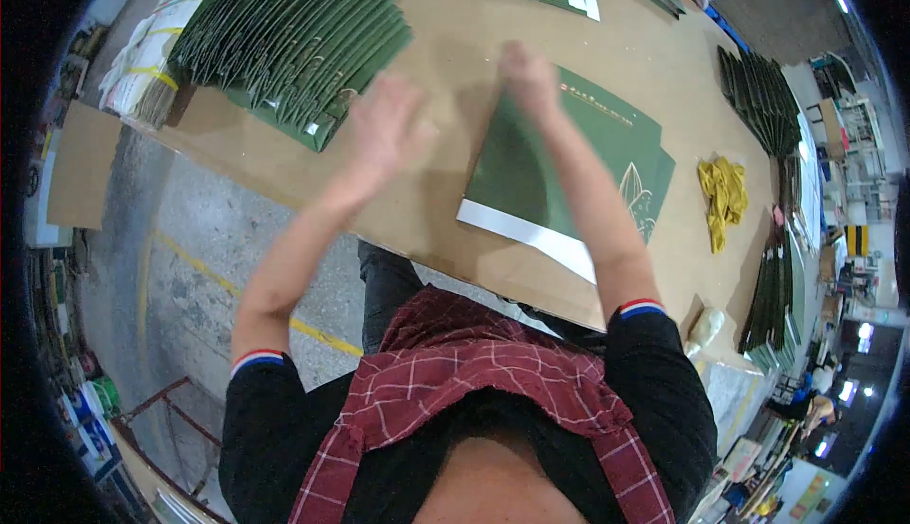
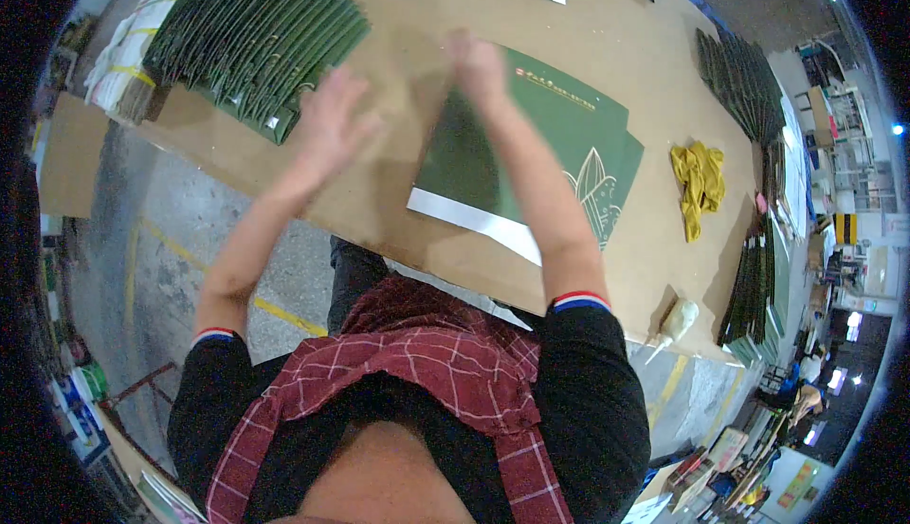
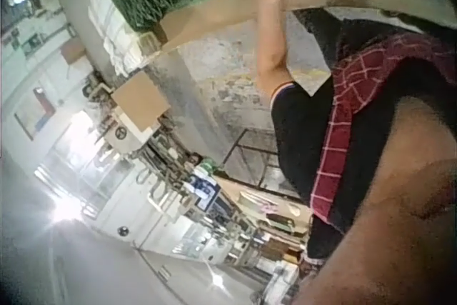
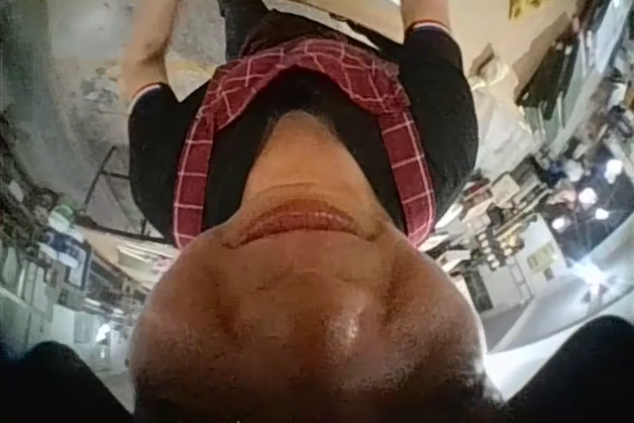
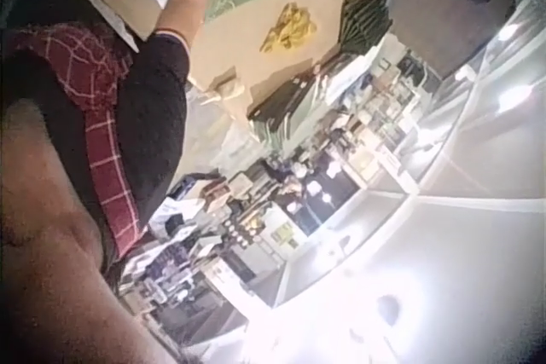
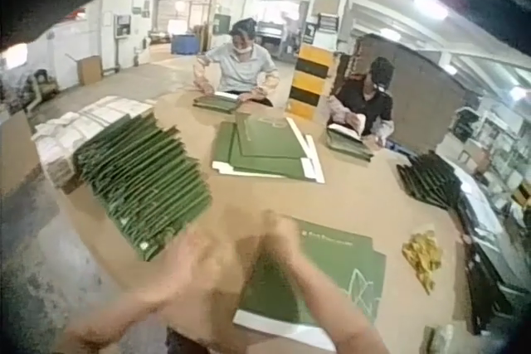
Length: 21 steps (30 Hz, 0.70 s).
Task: Assembling and gluing paper folders at an industrial workbench.
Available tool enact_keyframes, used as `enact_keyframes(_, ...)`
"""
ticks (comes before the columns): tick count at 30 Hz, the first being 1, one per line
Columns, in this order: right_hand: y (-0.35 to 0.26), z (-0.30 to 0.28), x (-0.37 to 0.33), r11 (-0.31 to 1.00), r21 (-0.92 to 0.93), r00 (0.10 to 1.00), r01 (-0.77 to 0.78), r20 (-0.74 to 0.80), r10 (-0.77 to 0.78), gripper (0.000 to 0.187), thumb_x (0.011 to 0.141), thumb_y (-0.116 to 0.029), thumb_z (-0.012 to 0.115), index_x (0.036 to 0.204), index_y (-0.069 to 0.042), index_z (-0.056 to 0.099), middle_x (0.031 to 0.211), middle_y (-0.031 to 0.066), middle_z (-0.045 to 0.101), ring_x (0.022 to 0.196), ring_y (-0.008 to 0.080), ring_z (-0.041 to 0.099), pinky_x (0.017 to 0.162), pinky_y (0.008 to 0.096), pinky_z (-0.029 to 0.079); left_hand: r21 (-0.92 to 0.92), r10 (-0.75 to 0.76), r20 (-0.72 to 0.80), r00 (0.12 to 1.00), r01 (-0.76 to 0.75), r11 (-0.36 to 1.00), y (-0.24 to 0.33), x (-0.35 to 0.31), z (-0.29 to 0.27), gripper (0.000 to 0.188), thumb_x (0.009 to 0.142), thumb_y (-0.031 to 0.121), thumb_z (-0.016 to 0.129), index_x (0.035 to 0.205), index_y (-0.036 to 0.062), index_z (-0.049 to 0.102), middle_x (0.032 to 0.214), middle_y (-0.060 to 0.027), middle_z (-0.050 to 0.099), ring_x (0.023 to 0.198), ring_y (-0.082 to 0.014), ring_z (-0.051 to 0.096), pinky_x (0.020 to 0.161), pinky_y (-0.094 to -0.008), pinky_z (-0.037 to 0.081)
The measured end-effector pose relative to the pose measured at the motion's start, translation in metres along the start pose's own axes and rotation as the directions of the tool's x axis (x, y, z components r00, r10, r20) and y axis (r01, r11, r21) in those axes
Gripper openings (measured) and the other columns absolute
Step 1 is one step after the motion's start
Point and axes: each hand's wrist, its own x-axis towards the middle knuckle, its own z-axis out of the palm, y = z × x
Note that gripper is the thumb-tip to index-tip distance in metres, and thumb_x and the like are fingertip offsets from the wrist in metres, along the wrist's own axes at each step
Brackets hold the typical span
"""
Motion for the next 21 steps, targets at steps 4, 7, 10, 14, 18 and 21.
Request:
enact_keyframes(4, 0.111, -0.075, 0.009, 0.749, -0.662, 0.995, 0.031, 0.095, 0.042, 0.038, 0.081, -0.036, 0.050, 0.100, -0.004, 0.056, 0.092, 0.0198, 0.060, 0.090, 0.0353, 0.056, 0.076, 0.0440, 0.045, -0.131, 0.234, 0.305, 0.923, -0.202, 0.971, 0.118, -0.072, 0.048, 0.083, 0.069, 0.059, 0.055, 0.134, 0.0155, 0.029, 0.138, -0.0168, 0.025, 0.129, -0.0348, 0.019, 0.095, -0.0632, 0.013)
enact_keyframes(7, 0.108, -0.063, -0.015, 0.862, -0.506, 0.997, 0.040, 0.079, 0.000, 0.035, 0.077, -0.037, 0.056, 0.088, -0.004, 0.060, 0.092, 0.0200, 0.059, 0.087, 0.0379, 0.055, 0.076, 0.0449, 0.043, -0.008, 0.085, 0.415, 0.906, -0.090, 0.996, 0.131, -0.096, 0.067, 0.073, 0.076, 0.060, 0.044, 0.130, 0.0119, 0.035, 0.137, -0.0213, 0.024, 0.127, -0.0388, 0.021, 0.094, -0.0652, 0.012)
enact_keyframes(10, 0.085, -0.078, -0.046, 0.882, -0.467, 0.992, -0.061, 0.070, 0.105, 0.043, 0.078, -0.040, 0.055, 0.098, -0.002, 0.055, 0.093, 0.0201, 0.059, 0.087, 0.0364, 0.055, 0.078, 0.0445, 0.043, 0.048, 0.105, 0.438, 0.893, -0.141, 0.989, 0.139, -0.105, 0.064, 0.065, 0.080, 0.056, 0.041, 0.129, 0.0133, 0.037, 0.136, -0.0206, 0.027, 0.126, -0.0383, 0.023, 0.092, -0.0660, 0.017)
enact_keyframes(14, 0.056, -0.104, -0.056, 0.865, -0.495, 0.996, -0.081, -0.001, 0.092, 0.044, 0.080, -0.045, 0.051, 0.094, -0.003, 0.055, 0.092, 0.0174, 0.060, 0.088, 0.0326, 0.057, 0.077, 0.0430, 0.044, 0.060, 0.140, 0.378, 0.915, -0.175, 0.983, 0.138, -0.113, 0.067, 0.066, 0.080, 0.056, 0.043, 0.130, 0.0135, 0.036, 0.135, -0.0196, 0.027, 0.126, -0.0380, 0.022, 0.092, -0.0658, 0.017)
enact_keyframes(18, 0.003, -0.133, -0.053, 0.802, -0.576, 0.962, -0.157, 0.094, 0.256, 0.044, 0.081, -0.049, 0.048, 0.090, -0.007, 0.058, 0.080, 0.0160, 0.062, 0.081, 0.0306, 0.060, 0.071, 0.0424, 0.046, 0.034, 0.177, 0.375, 0.910, -0.205, 0.978, 0.136, -0.106, 0.055, 0.067, 0.079, 0.055, 0.046, 0.130, 0.0123, 0.035, 0.132, -0.0192, 0.030, 0.126, -0.0371, 0.022, 0.092, -0.0661, 0.017)
enact_keyframes(21, 0.017, -0.169, -0.038, 0.868, -0.425, 0.950, -0.257, 0.053, 0.307, 0.041, 0.080, -0.047, 0.050, 0.088, -0.008, 0.062, 0.069, 0.0156, 0.062, 0.073, 0.0313, 0.061, 0.069, 0.0407, 0.047, -0.043, 0.206, 0.350, 0.914, -0.204, 0.978, 0.141, -0.093, 0.042, 0.067, 0.078, 0.052, 0.050, 0.129, 0.0114, 0.034, 0.130, -0.0191, 0.033, 0.125, -0.0364, 0.023, 0.091, -0.0656, 0.018)
